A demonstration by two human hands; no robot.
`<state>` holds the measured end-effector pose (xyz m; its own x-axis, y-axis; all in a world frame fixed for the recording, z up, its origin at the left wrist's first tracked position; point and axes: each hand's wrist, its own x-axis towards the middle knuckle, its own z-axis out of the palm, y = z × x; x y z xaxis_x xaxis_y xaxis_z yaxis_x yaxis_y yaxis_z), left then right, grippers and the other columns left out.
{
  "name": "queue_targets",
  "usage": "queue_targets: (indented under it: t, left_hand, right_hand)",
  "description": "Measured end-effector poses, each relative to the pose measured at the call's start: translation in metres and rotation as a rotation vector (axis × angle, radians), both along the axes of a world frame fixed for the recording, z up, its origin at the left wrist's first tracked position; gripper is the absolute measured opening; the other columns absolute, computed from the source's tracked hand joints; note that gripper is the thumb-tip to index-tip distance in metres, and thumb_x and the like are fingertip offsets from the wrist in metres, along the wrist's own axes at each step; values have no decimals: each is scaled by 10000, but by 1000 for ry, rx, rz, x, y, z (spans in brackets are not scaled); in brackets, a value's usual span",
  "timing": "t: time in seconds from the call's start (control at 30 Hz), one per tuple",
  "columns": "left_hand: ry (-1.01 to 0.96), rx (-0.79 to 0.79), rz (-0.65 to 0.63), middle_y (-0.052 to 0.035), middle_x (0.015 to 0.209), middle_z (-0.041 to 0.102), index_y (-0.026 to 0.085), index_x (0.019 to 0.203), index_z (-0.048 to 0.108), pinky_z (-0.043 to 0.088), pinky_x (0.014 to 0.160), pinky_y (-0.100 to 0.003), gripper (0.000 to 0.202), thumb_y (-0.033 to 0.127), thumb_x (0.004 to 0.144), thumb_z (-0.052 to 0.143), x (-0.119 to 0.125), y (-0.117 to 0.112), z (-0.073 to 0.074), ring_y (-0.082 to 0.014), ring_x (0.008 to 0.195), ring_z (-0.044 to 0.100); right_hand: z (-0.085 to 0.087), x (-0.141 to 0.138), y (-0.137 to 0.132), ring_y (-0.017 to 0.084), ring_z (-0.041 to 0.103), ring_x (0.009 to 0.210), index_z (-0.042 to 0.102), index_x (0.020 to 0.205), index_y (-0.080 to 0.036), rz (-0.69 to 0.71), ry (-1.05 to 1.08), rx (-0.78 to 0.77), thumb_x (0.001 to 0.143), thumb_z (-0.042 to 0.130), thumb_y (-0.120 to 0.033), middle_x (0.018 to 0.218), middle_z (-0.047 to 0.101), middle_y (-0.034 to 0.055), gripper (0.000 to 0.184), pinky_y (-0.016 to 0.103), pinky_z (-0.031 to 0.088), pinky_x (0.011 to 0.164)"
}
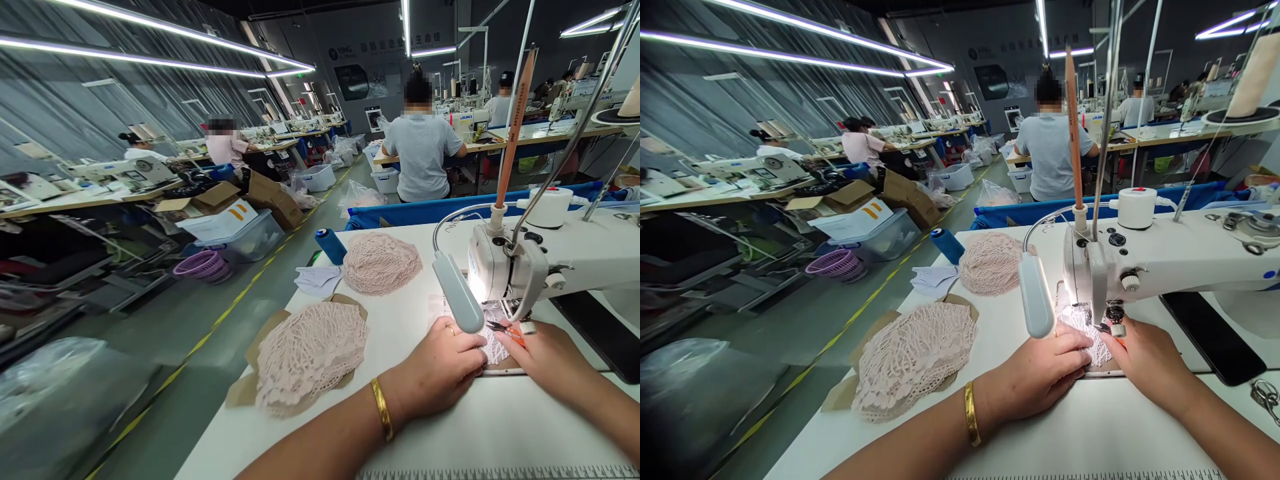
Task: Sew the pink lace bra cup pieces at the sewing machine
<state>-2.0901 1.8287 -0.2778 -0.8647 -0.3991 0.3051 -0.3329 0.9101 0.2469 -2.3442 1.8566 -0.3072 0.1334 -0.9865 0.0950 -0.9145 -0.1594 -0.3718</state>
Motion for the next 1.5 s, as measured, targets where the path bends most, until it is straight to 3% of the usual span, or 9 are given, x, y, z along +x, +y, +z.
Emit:
queue_targets:
  t: [0.33,0.6,0.8,1.03,1.17,1.33,1.5]
  left_hand:
    - [-5,-5,0,-98,1265,742,210,1040,670,491,1007,-401,122,150,1009,569,-1,1,2,-230,1070,702]
    - [27,9,-1,-79,1274,752,206,1062,663,494,1022,-405,138,135,996,564,-1,1,0,-227,1063,706]
    - [6,-28,7,-108,1229,750,218,1081,670,495,1006,-406,137,178,1015,557,-1,0,-2,-232,1024,719]
    - [29,-23,9,-90,1222,767,207,1091,670,493,1001,-408,155,167,1034,531,-1,1,3,-227,1035,723]
    - [36,-23,12,-86,1214,771,208,1087,665,495,985,-405,150,168,1037,530,-1,2,4,-216,1015,721]
    - [47,-18,7,-73,1237,768,209,1078,663,495,996,-409,132,169,1031,546,-2,1,3,-214,1026,721]
    - [35,-18,10,-74,1242,767,206,1077,668,495,997,-411,138,162,1027,547,-2,1,2,-220,1047,715]
  right_hand:
    - [0,10,-6,261,724,678,774,967,-219,14,96,-132,1022,568,-412,770,773,79,288,311,441,601]
    - [12,14,-7,264,749,711,802,1006,-241,36,91,-87,1033,517,-340,937,828,67,303,322,430,589]
    - [13,18,-7,243,685,631,727,818,-246,-10,77,-103,991,577,-320,686,712,45,241,295,369,568]
    - [11,17,-9,239,691,655,717,824,-231,-25,35,-91,991,546,-327,724,737,54,257,299,392,586]
    - [13,15,-9,215,660,577,682,830,-238,-48,4,-72,1005,516,-324,670,721,17,255,287,382,556]
    - [8,14,-8,235,672,622,713,935,-237,-28,6,-101,989,540,-342,710,734,35,210,299,377,577]
    - [4,14,-9,235,669,637,738,921,-243,-17,24,-133,986,551,-373,719,732,43,236,298,382,587]
